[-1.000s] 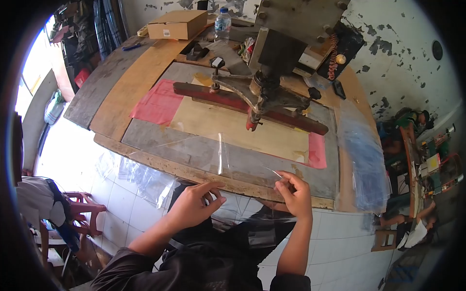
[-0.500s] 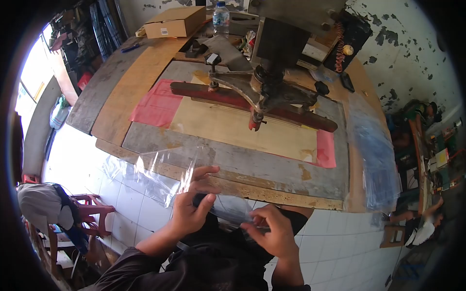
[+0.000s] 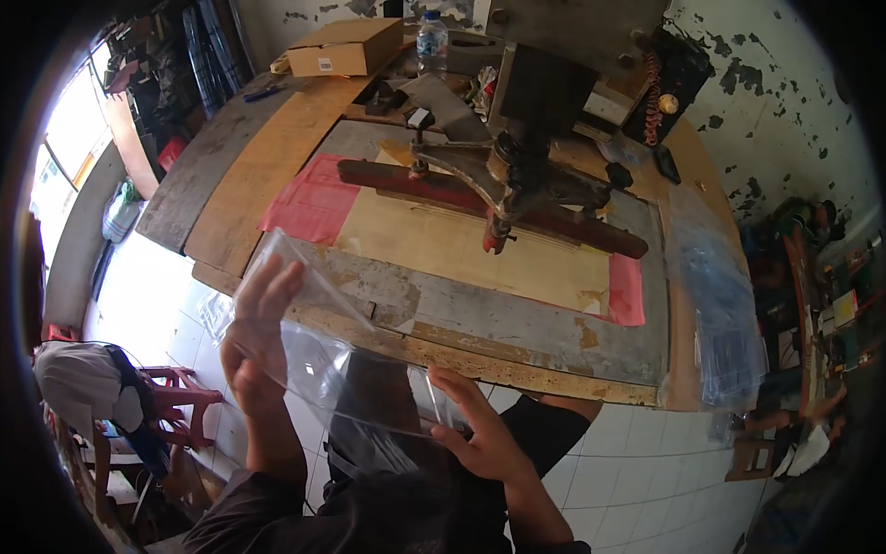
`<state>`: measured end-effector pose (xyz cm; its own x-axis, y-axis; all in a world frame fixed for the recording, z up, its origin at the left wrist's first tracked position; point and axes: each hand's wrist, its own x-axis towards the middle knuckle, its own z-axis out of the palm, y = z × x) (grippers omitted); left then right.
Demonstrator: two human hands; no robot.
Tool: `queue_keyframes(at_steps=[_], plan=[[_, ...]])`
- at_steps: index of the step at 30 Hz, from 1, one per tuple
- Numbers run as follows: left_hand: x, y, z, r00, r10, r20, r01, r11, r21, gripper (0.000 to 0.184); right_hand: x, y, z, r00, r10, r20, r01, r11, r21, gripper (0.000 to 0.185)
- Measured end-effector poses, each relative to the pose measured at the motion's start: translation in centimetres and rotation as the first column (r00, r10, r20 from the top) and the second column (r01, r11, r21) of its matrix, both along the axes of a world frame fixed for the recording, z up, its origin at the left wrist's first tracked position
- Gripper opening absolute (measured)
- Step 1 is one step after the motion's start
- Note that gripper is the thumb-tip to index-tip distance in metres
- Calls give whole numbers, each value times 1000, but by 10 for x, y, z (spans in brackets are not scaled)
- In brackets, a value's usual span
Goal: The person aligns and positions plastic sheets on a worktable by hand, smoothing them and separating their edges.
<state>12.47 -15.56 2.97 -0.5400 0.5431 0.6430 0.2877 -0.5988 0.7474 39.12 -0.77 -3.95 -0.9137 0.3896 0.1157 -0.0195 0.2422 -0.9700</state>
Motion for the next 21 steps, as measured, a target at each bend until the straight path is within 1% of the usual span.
queue_keyframes(at_steps=[1,2,4,5,7,8,9,10,11,12,13,14,15,16,17,18,19,20,21], plan=[[-5,-2,3,999,10,36,-10,1000,9,48,-2,1,3,999,48,7,-48,997,52,74],[-9,-3,6,997,19,72,-21,1000,18,49,-4,-1,2,999,49,5,-49,997,51,74],[-23,-7,8,992,-21,127,6,993,117,44,-12,-6,-5,996,78,-40,-81,993,-90,79],[-26,-7,13,993,5,119,-19,993,113,39,-16,-9,-11,996,77,-43,-81,993,-88,79],[-35,-4,18,991,-16,134,-3,990,141,39,-24,-15,-26,992,91,-85,-92,996,-13,76],[-42,-5,15,987,-4,159,-22,986,162,40,-27,-18,-29,992,93,-87,-95,995,-12,76],[-49,-5,11,983,7,183,-41,982,183,41,-30,-21,-32,993,119,-17,-120,977,-177,72],[-56,-6,8,978,18,207,-61,977,204,44,-32,-23,-35,987,156,47,-132,932,-337,68],[-74,-19,1,944,107,312,-152,981,121,45,-33,-23,-33,990,140,29,-112,883,-456,43],[-86,-27,-4,920,159,358,-199,977,77,45,-27,-16,-21,978,151,147,-95,937,-336,16],[-96,-33,-2,891,209,402,-242,970,32,46,-19,-11,-22,991,105,85,-58,900,-432,13],[-104,-32,14,969,196,151,-206,977,54,46,-10,-6,-23,998,50,30,-27,848,-529,11],[-111,-31,24,979,170,-111,-164,985,62,47,1,4,-16,999,13,-44,-34,855,-517,13],[-121,-38,25,978,173,-113,-167,984,60,47,14,15,-7,993,-25,-118,-39,862,-505,15],[-136,-50,24,963,119,-242,-126,992,-16,47,28,24,-3,986,-73,-148,-14,855,-518,18],[-131,-48,31,945,120,-303,-148,987,-69,41,41,33,2,976,-122,-178,9,847,-531,21],[-125,-47,37,923,118,-366,-172,978,-118,36,49,38,17,978,-173,-117,100,881,-462,22],[-116,-45,39,922,122,-367,-175,978,-115,36,56,44,29,972,-227,-60,188,905,-383,24],[-110,-44,39,925,135,-354,-200,967,-155,36,62,52,33,973,-223,-61,184,907,-380,24]])
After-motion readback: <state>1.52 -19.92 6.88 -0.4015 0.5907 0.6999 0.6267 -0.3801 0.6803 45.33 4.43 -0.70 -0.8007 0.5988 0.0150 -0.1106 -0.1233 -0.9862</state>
